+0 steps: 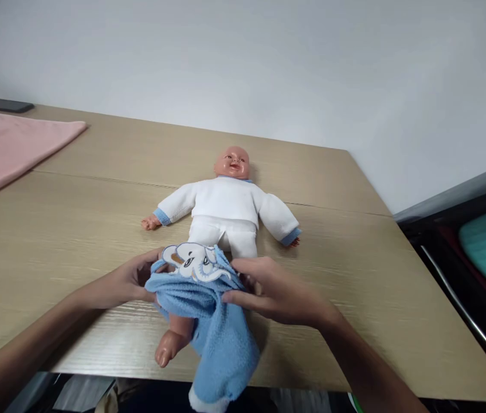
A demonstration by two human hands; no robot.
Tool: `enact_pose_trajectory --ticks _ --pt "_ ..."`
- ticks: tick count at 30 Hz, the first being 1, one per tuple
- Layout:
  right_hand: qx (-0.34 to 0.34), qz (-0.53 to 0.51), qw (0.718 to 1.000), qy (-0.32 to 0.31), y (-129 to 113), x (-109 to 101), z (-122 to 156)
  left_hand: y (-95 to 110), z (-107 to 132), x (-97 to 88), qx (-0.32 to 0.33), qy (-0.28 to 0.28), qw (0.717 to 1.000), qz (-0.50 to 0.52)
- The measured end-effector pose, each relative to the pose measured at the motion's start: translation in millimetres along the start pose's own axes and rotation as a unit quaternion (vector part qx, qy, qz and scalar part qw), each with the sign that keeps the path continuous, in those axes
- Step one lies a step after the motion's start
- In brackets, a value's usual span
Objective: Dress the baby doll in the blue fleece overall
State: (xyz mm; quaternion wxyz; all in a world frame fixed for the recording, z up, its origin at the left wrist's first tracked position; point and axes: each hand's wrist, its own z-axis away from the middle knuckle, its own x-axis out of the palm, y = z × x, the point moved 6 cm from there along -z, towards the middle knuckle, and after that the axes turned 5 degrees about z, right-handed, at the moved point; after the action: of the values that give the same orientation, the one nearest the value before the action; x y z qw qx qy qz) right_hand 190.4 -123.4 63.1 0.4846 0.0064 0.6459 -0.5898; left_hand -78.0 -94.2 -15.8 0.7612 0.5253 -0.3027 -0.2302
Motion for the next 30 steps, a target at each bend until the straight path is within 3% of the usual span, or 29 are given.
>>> enact_pose_trajectory --ticks 3,5,10,14,17,20,23,25,27,30 --pt "0.018 -0.003 0.999 -0.029 8.0 -5.8 19.2 -3.1 1.0 -3.4 0.011 -0.010 1.000 0.022" --pt "-0.007 -0.030 0.999 -0.033 7.2 -6.9 27.0 -2.5 0.5 -3.4 0.015 -0.024 0.999 0.023" --pt "-0.040 -0.117 0.992 0.003 7.7 2.5 33.3 8.9 3.8 -4.1 0.032 -0.039 0.996 -0.076" --pt "-0.024 -0.146 0.989 0.021 13.4 14.5 32.8 39.6 6.6 -5.5 0.097 0.042 0.964 -0.243" --pt "-0.002 -0.105 0.993 0.056 11.2 13.2 30.4 76.2 -2.2 13.9 0.162 0.085 0.930 -0.320" --pt "0.004 -0.065 0.995 0.078 -0.8 5.2 28.7 99.1 -27.9 53.1 0.164 -0.001 0.924 -0.345" --pt "0.023 -0.019 0.995 0.093 -12.2 -7.4 32.4 96.7 -55.5 89.1 0.106 -0.158 0.916 -0.353" --pt "0.048 -0.003 0.993 0.107 -14.2 -17.2 38.8 89.6 -66.6 102.0 0.076 -0.238 0.920 -0.303" --pt "0.059 0.000 0.992 0.111 -12.0 -24.6 46.4 83.9 -72.8 105.5 0.068 -0.269 0.930 -0.239" --pt "0.061 0.035 0.994 0.086 -2.4 -28.2 55.5 75.2 -77.1 100.6 0.061 -0.248 0.941 -0.221"
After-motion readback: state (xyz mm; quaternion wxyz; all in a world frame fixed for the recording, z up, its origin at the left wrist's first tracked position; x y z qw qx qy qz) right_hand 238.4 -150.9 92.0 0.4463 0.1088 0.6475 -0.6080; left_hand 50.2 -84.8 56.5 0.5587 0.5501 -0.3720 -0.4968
